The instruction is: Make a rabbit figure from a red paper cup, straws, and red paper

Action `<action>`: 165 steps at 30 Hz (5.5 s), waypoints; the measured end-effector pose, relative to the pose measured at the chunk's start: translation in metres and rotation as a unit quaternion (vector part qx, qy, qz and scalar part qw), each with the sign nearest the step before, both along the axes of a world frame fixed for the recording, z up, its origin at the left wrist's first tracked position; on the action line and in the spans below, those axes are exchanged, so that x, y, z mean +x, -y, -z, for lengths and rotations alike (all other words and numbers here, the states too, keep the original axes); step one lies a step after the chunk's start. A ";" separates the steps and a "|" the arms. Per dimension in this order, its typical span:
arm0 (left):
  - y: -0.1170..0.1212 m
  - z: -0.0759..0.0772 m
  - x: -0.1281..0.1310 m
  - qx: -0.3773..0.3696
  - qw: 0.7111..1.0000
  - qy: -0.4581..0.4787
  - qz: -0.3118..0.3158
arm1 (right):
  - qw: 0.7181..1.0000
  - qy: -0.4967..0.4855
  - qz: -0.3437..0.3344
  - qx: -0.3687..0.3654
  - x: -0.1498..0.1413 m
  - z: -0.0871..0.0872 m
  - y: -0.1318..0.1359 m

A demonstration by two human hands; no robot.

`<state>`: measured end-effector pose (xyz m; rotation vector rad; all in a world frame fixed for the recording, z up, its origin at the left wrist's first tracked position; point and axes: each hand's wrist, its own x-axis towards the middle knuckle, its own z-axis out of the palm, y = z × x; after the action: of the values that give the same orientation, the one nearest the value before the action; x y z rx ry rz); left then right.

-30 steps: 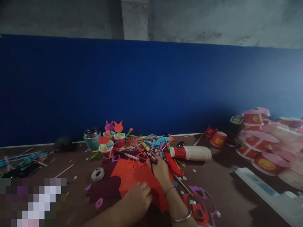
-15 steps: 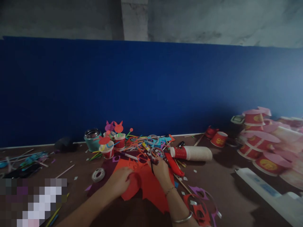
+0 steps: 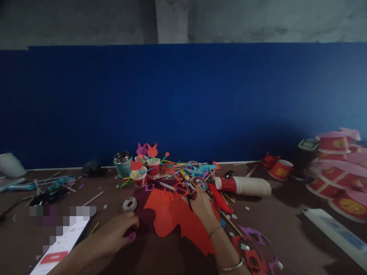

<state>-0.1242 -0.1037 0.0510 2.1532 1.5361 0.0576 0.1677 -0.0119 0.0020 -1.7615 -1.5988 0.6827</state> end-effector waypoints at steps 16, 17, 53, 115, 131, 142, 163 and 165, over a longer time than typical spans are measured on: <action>-0.004 0.012 -0.012 -0.004 0.999 0.026 0.034 | 0.998 -0.050 0.004 -0.045 -0.007 -0.002 0.004; -0.005 0.013 -0.012 -0.005 0.999 0.025 0.031 | 0.998 -0.050 0.003 -0.045 -0.007 -0.003 0.004; -0.013 0.007 0.002 0.035 0.996 0.018 -0.075 | 0.984 0.172 -0.022 0.040 -0.011 0.002 0.009; -0.084 0.066 0.105 0.032 0.780 0.600 -0.171 | 0.915 0.200 -0.204 0.286 -0.011 -0.077 -0.002; -0.082 0.046 0.099 -0.219 0.532 0.794 -0.196 | 0.939 -0.099 -0.193 0.268 -0.032 -0.027 0.019; -0.091 0.055 0.093 -0.205 0.486 0.798 -0.291 | 0.973 0.181 -0.090 0.115 -0.022 -0.005 0.012; -0.094 0.062 0.093 0.178 0.741 0.616 -0.202 | 0.959 -0.087 -0.182 0.199 -0.016 0.025 0.006; -0.094 0.064 0.093 0.198 0.760 0.588 -0.195 | 0.952 -0.113 -0.209 0.192 -0.017 0.023 0.009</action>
<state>-0.0309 -0.0093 -0.0131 1.3579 1.1184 1.6499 0.1502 -0.0211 -0.0206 -1.0375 -1.8115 0.6789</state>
